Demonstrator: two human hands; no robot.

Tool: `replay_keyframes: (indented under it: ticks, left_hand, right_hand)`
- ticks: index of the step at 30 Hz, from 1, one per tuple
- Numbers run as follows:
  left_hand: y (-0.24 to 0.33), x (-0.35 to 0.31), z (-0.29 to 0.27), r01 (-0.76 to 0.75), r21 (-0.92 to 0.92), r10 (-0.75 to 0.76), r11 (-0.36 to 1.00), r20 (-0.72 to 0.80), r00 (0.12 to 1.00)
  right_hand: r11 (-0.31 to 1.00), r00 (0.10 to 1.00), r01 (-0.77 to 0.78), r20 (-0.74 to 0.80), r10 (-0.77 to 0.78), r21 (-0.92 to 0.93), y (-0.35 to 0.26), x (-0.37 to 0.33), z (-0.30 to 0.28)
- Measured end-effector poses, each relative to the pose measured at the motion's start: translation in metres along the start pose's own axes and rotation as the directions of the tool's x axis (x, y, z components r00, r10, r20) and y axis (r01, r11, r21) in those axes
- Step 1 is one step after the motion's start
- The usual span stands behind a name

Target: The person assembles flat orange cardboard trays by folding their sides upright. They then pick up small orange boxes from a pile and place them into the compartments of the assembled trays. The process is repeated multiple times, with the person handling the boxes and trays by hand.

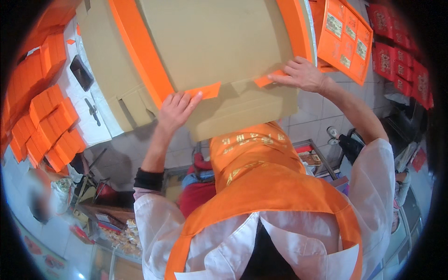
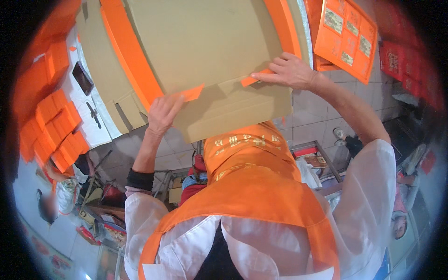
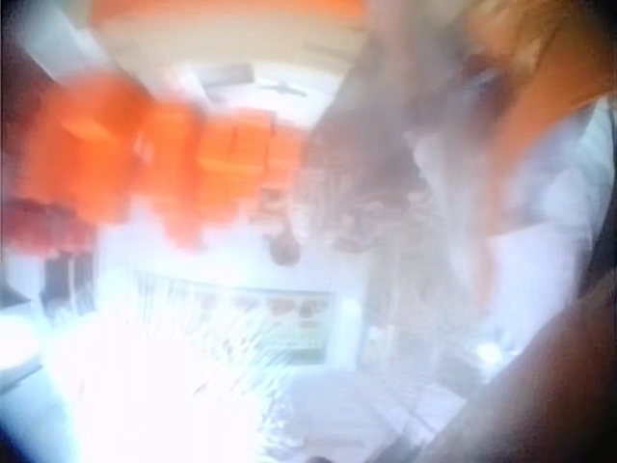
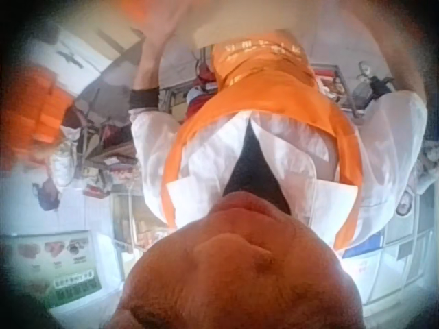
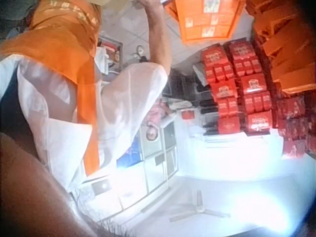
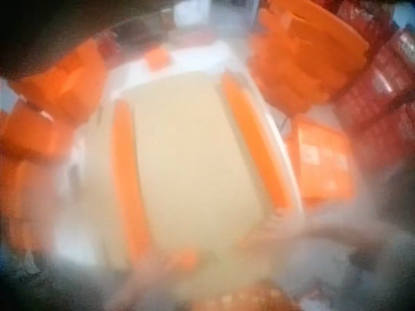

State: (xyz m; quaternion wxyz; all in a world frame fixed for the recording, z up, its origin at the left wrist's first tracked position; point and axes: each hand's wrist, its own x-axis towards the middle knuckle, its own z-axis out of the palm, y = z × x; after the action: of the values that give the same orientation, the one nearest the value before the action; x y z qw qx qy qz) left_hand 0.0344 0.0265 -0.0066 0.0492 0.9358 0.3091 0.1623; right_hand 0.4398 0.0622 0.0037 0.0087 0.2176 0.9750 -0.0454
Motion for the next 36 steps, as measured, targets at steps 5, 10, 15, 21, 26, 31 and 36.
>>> replay_keyframes:
  ticks: [5,10,15,21,26,31,36]
  left_hand:
    - [-0.001,-0.004,0.004,0.032,-0.029,-0.033,0.999,-0.046,0.998]
    - [0.011,-0.007,0.008,0.028,0.032,-0.028,0.999,0.021,0.999]
    - [0.019,-0.026,-0.005,0.021,0.121,-0.068,0.992,0.391,0.918]
    - [0.016,-0.019,-0.014,-0.257,0.184,0.041,0.949,0.734,0.678]
    - [0.015,-0.038,-0.002,-0.314,0.273,0.094,0.909,0.599,0.795]
    - [0.018,-0.045,0.005,-0.319,0.219,0.124,0.922,0.613,0.78]
    - [0.014,-0.046,0.004,-0.423,0.293,0.182,0.857,0.596,0.782]
  right_hand:
    - [0.994,0.99,-0.108,0.082,0.11,-0.032,-0.009,0.007,-0.003]
    - [0.983,0.978,-0.175,0.109,0.18,-0.052,-0.014,0.011,-0.009]
    - [0.977,0.972,-0.21,0.105,0.212,-0.029,-0.019,0.012,-0.002]
    - [0.965,0.953,-0.264,0.154,0.261,-0.001,-0.02,0.014,-0.004]
    - [0.97,0.963,-0.236,0.12,0.241,-0.055,-0.019,0.014,-0.003]
    - [0.968,0.965,-0.244,0.083,0.247,-0.052,-0.019,0.012,0.001]
    - [0.971,0.967,-0.233,0.088,0.237,-0.06,-0.017,0.013,-0.001]
